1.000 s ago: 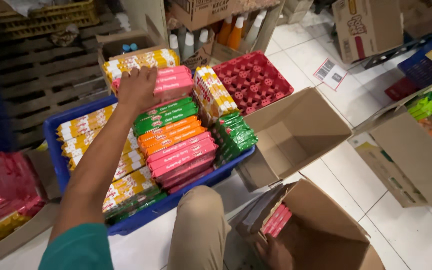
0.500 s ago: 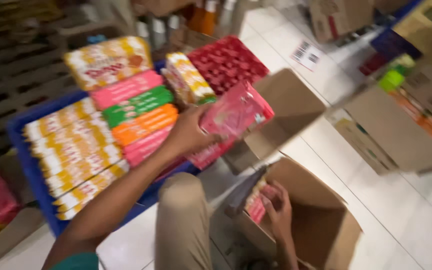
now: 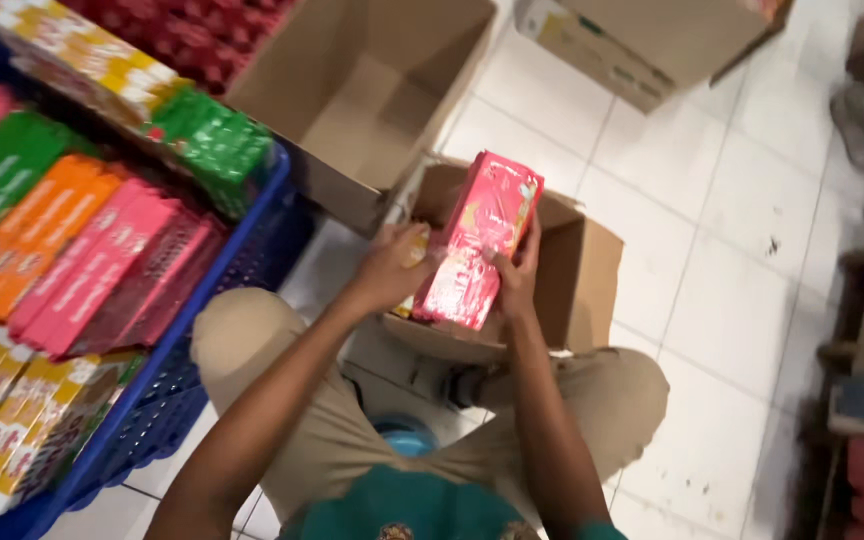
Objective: The person sits on a small stool and packs various colorful snack packets from a blue crate into a cardboard box. They pick up stacks of snacks, including yellow, pink, green, and orange packets, and place them neatly into the box.
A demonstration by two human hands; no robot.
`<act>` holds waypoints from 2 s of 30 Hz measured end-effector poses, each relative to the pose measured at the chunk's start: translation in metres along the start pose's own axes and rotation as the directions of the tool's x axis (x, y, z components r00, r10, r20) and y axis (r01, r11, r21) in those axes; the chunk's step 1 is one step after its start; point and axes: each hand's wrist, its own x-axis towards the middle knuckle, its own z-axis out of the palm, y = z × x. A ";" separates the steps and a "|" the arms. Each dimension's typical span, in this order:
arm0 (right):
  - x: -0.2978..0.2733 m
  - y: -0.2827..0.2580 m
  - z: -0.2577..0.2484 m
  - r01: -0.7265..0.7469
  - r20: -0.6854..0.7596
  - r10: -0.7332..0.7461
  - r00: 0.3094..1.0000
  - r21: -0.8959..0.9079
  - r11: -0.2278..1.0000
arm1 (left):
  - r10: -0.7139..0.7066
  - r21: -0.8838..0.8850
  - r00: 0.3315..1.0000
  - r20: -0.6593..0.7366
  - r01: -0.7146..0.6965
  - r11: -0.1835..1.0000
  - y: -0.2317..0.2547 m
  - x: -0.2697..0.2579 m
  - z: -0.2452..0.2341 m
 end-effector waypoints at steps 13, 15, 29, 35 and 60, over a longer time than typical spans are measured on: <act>0.021 0.156 -0.101 -0.426 -0.332 0.266 0.905 -0.712 0.559 | -0.307 0.630 0.875 0.375 0.002 0.777 -0.086 0.017 0.035; 0.017 0.168 -0.101 -0.507 -0.354 0.423 0.834 -0.794 0.335 | -0.324 0.605 0.875 0.360 0.046 0.795 -0.075 0.019 0.031; 0.014 0.315 -0.073 -0.500 -0.433 0.278 0.858 -0.828 0.254 | -0.341 0.580 0.866 0.365 0.074 0.811 -0.054 0.023 0.026; 0.009 0.297 -0.065 -0.559 -0.438 0.421 0.795 -0.798 0.225 | -0.329 0.588 0.877 0.350 0.068 0.806 -0.056 0.020 0.028; -0.061 0.130 0.038 0.159 0.427 0.149 0.892 -0.603 0.782 | 0.318 0.416 0.894 -0.316 -0.171 0.893 -0.047 -0.015 -0.039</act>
